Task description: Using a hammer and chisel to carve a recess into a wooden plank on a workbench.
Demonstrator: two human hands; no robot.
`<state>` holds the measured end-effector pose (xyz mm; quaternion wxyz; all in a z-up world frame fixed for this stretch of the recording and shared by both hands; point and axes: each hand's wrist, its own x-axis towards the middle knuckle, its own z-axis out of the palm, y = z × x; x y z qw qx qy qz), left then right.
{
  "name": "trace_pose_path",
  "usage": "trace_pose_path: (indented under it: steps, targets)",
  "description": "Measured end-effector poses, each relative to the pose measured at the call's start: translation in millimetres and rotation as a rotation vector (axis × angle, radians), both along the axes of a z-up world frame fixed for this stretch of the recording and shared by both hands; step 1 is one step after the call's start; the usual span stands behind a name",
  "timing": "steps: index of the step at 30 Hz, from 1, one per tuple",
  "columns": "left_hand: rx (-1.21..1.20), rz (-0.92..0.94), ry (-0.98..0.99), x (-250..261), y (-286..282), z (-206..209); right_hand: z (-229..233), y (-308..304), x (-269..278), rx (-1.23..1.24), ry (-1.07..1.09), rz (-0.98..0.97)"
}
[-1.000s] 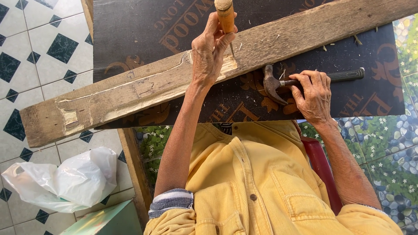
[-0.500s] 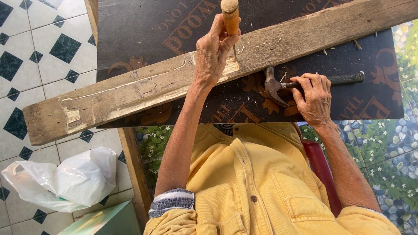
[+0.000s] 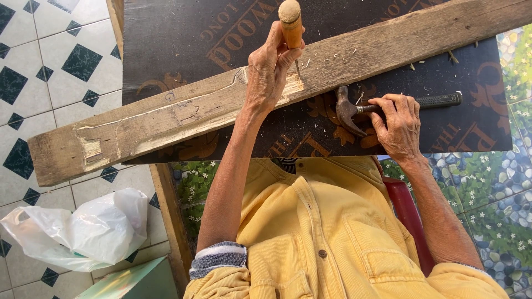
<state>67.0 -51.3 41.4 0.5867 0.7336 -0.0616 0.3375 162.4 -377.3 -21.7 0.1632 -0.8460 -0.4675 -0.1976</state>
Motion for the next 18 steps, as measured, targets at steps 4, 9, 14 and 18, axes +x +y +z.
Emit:
trace_pose_path:
  steps: [4, 9, 14, 18]
  targets:
    - [-0.079, -0.08, -0.021, -2, 2, -3, 2, 1, -2, 0.004, 0.001, 0.004]
    - [-0.058, -0.09, -0.039, -5, 4, -1, 1, 0, 0, -0.006, 0.002, -0.001]
    - [-0.232, -0.172, -0.076, 3, 8, -23, 7, -1, -3, -0.011, -0.012, 0.02]
    - [0.078, 0.095, 0.016, 5, 13, -38, 4, -2, -2, -0.018, -0.022, 0.043]
